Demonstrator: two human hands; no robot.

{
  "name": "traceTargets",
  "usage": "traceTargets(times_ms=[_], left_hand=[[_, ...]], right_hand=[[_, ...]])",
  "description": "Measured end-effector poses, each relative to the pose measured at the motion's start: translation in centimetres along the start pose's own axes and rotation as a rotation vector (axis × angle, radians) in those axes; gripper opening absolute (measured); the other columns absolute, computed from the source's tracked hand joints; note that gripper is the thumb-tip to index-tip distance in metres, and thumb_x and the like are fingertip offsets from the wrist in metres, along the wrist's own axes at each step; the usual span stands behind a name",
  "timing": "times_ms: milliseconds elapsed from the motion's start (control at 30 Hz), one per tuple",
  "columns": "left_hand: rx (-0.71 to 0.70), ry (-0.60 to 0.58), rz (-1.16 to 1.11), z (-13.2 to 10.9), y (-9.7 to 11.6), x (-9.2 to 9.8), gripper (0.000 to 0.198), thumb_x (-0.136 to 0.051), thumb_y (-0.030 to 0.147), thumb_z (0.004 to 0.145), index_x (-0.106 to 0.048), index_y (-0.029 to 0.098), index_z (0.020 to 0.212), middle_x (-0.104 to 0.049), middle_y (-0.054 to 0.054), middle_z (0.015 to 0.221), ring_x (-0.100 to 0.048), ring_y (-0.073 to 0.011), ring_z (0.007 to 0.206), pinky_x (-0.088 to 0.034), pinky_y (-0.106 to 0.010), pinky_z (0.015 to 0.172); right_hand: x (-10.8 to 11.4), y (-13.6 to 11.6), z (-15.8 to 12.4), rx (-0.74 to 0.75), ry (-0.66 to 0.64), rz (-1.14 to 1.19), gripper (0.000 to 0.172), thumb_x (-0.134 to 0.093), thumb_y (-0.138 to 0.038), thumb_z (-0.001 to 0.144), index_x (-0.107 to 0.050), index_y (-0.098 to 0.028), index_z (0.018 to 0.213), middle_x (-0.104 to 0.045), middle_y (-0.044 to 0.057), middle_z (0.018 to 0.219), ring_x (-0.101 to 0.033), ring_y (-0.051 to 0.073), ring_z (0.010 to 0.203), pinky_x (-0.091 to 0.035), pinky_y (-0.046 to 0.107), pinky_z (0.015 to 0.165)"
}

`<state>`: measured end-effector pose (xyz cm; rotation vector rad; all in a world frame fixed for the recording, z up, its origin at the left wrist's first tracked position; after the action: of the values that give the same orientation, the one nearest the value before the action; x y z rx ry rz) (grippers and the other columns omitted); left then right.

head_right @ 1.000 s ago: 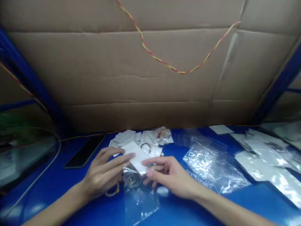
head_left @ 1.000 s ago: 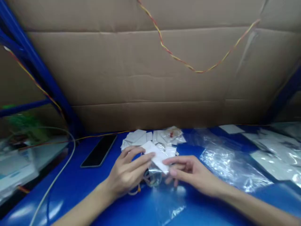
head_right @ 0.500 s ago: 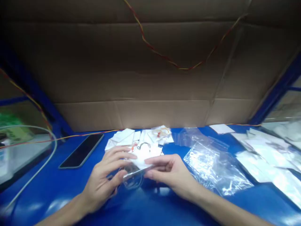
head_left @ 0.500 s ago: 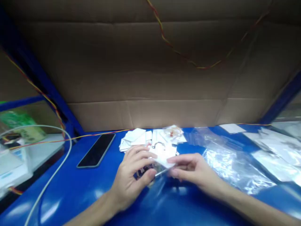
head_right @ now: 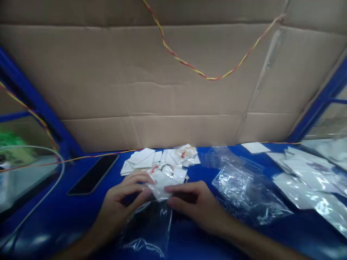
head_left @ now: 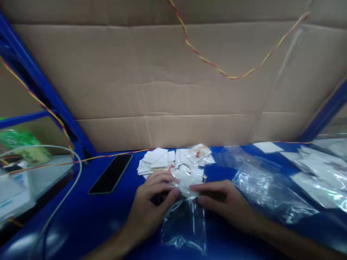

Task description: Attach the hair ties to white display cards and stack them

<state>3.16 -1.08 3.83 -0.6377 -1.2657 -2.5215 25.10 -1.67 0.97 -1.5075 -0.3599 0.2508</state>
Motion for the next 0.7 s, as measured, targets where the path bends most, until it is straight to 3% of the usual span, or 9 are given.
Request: traceTargets(times_ms=[167, 300, 367, 500, 700], left_hand=[[0.056, -0.036, -0.059, -0.2, -0.2, -0.2, 0.032, -0.058, 0.029, 0.096, -0.081, 0.023, 0.074, -0.080, -0.009, 0.107, -0.066, -0.0327, 0.120, -0.049, -0.050, 0.108], [0.078, -0.023, 0.000, -0.2, -0.3, -0.4, 0.025, -0.068, 0.029, 0.090, -0.081, 0.024, 0.069, -0.081, -0.010, 0.107, -0.064, -0.0361, 0.125, -0.047, -0.054, 0.111], [0.066, -0.005, 0.033, -0.1, -0.2, -0.4, 0.024, -0.069, 0.026, 0.087, -0.080, 0.024, 0.067, -0.082, -0.009, 0.103, -0.067, -0.0361, 0.122, -0.045, -0.057, 0.112], [0.000, -0.010, 0.087, -0.2, 0.0, -0.5, 0.022, -0.067, 0.022, 0.089, -0.081, 0.024, 0.072, -0.082, -0.008, 0.103, -0.069, -0.0350, 0.120, -0.039, -0.061, 0.117], [-0.112, -0.024, 0.131, -0.5, 0.1, -0.6, 0.018, -0.067, 0.017, 0.089, -0.080, 0.022, 0.078, -0.082, -0.008, 0.104, -0.071, -0.0311, 0.118, -0.040, -0.055, 0.118]], right_hand=[[0.5, -0.2, 0.0, 0.072, 0.071, -0.176, 0.033, -0.081, -0.048, 0.083, -0.084, -0.029, 0.110, -0.082, 0.008, 0.114, -0.074, 0.033, 0.105, -0.056, 0.047, 0.096], [0.4, -0.2, -0.3, 0.096, 0.083, -0.239, 0.036, -0.082, -0.049, 0.083, -0.083, -0.028, 0.112, -0.082, 0.010, 0.113, -0.073, 0.034, 0.104, -0.056, 0.047, 0.092], [0.4, -0.2, -0.2, 0.083, 0.084, -0.193, 0.034, -0.081, -0.049, 0.083, -0.084, -0.027, 0.109, -0.083, 0.009, 0.104, -0.074, 0.030, 0.099, -0.057, 0.042, 0.088], [0.4, 0.0, 0.5, 0.052, 0.102, 0.033, 0.039, -0.071, -0.053, 0.091, -0.083, -0.021, 0.108, -0.075, 0.003, 0.072, -0.070, 0.018, 0.065, -0.056, 0.030, 0.065], [0.9, 0.6, 1.4, -0.014, 0.134, 0.259, 0.048, -0.081, -0.042, 0.084, -0.069, -0.015, 0.121, -0.073, 0.000, 0.063, -0.064, 0.013, 0.051, -0.051, 0.024, 0.053]])
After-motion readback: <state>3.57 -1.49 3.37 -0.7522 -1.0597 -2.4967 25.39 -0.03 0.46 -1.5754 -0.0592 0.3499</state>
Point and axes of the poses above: each hand's wrist, its own z-axis towards the middle knuckle, its own x-axis out of the back of the hand, y = z × x, the point moved 3 cm from there along z, towards the middle knuckle
